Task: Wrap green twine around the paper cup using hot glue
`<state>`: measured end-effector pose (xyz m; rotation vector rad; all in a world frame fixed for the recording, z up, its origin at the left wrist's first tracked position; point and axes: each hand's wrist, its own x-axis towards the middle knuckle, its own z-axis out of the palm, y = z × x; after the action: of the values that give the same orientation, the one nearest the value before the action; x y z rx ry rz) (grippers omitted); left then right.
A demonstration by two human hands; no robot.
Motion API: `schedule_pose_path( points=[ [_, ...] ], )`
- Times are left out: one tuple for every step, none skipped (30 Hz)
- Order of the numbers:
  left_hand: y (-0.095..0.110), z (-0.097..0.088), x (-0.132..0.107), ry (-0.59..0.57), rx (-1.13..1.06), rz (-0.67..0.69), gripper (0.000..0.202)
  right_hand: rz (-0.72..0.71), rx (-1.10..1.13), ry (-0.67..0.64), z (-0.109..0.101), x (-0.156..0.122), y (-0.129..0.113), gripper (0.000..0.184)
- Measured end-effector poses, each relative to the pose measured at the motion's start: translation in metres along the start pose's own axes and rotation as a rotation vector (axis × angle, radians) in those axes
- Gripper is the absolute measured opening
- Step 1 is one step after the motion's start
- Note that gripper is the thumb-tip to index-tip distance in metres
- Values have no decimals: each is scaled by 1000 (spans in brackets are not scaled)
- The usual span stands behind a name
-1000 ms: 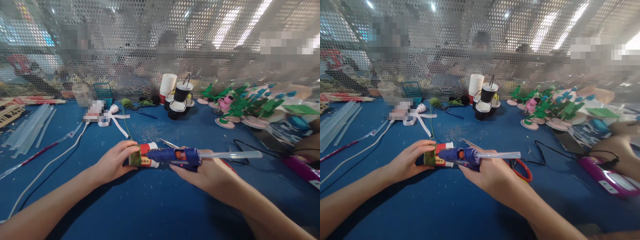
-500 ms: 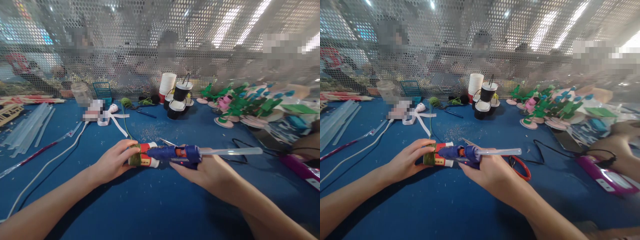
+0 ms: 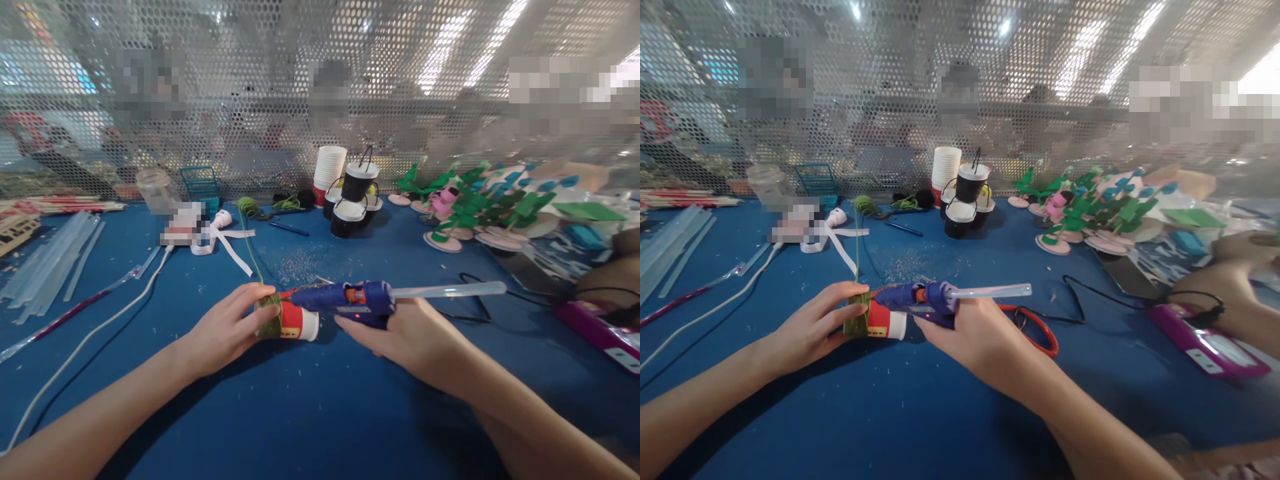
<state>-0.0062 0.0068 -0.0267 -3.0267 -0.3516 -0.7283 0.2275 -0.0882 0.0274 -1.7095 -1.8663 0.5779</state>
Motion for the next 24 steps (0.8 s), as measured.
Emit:
schedule_pose_path(
  points=[
    [0,0,-1,0,6,4,35,2,0,9,0,0,0,21],
    [-1,1,-1,4,10,8,36,8,2,16,0,0,-1,21],
    [-1,1,-2,9,14,13,35,16,7,20,0,-1,-1,21],
    [-1,1,-1,14,18,19,35,22,10,23,-1,-1,-2,21],
    [-1,1,-1,18,23,27,34,24,10,25,-1,-2,-3,20],
    [-1,0,0,23,31,36,33,23,6,27,-2,-3,-4,19],
    [0,-1,0,29,41,44,32,20,3,30,-3,-3,-5,17],
    [0,-1,1,38,53,53,31,16,1,32,-3,-4,-5,16],
    [1,-2,2,49,67,61,30,13,2,37,-4,-4,-5,15],
    [1,-3,3,58,82,70,29,10,9,36,-4,-4,-4,15],
    [2,-3,4,65,97,79,28,8,20,33,-5,-3,-4,16],
    [3,-4,4,70,111,87,28,6,30,31,-5,-3,-3,19],
    [3,-4,4,73,124,97,27,4,36,29,-5,-2,-3,21],
    [4,-5,4,72,136,106,26,3,41,29,-5,-1,-2,24],
    [4,-5,4,69,148,115,26,4,44,31,-5,0,-3,25],
    [5,-6,4,67,159,122,26,6,47,30,-5,1,-3,25],
    [5,-6,4,66,169,128,26,7,50,32,-5,2,-3,26],
    [5,-6,4,67,179,132,26,9,52,33,-5,2,-4,25],
    [5,-6,4,67,184,136,26,12,55,36,-5,2,-4,25],
    [5,-6,4,69,185,138,25,15,57,34,-5,2,-4,24],
    [5,-5,4,70,184,139,25,19,59,30,-5,1,-4,24],
    [5,-5,4,71,180,140,25,24,59,23,-5,1,-4,24],
    [4,-5,4,71,175,142,25,33,56,19,-5,0,-4,25],
    [4,-4,4,70,171,145,25,39,52,15,-5,-1,-4,26]
  ],
)
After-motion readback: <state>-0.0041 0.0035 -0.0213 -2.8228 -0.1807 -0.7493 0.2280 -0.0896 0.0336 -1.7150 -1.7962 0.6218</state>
